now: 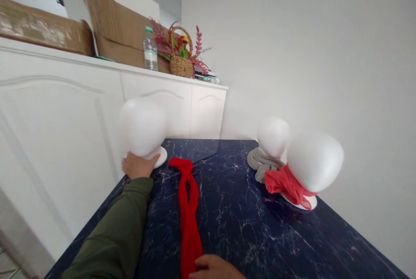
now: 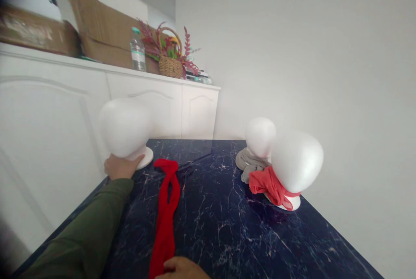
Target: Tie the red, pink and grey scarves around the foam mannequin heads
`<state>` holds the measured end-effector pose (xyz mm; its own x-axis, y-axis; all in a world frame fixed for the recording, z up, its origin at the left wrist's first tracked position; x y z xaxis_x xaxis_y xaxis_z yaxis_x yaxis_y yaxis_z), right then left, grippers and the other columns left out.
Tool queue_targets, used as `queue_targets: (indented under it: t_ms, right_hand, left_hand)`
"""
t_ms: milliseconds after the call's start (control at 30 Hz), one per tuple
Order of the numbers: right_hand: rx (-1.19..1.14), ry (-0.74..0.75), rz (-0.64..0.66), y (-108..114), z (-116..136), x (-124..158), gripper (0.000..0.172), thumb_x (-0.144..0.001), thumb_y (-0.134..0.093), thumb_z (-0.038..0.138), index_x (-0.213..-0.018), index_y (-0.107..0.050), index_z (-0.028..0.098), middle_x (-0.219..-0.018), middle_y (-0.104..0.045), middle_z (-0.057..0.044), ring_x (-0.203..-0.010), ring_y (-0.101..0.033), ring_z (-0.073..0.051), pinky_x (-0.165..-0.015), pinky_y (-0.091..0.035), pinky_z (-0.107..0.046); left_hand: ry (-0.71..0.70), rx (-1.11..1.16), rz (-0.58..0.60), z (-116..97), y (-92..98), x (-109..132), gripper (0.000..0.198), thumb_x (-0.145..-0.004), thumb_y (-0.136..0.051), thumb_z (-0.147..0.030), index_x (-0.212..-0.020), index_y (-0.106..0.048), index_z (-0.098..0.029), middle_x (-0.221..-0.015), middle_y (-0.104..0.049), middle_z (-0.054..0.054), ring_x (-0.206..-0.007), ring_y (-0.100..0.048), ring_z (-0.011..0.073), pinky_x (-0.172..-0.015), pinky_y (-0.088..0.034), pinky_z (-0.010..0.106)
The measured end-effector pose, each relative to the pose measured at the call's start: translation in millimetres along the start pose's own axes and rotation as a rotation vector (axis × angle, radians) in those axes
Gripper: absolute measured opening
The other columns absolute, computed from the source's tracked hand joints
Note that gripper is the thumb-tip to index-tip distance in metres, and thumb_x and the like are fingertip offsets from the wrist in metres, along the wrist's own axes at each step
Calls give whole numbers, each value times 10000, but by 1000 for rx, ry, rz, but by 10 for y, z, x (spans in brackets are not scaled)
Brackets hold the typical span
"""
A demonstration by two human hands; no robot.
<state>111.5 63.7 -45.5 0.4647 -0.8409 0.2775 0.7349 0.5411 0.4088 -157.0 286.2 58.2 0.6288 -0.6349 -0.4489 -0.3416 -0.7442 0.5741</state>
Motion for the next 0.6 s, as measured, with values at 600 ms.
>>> queue_targets:
  t_ms: [600]
  right_hand:
    - [-1284, 219, 266, -201, 423, -33, 441, -587, -590, 220, -1012, -610, 104, -1147, -539, -119, -1151, -402, -231, -1000, -177, -371]
  left_hand:
    - [-66, -87, 70, 88, -203, -93, 994, -494, -523, -715, -1168, -359, -4, -1093, -491, 237, -1020, -431, 404, -821, -361, 476]
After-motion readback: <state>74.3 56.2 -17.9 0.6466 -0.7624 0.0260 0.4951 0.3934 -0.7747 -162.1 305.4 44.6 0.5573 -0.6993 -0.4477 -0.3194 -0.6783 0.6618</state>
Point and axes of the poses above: each hand's wrist, its own x-axis away from the middle knuckle, its own y-axis out of the back of the hand, z = x × y, the point moved 7 cm from there along -x, towards the middle knuckle
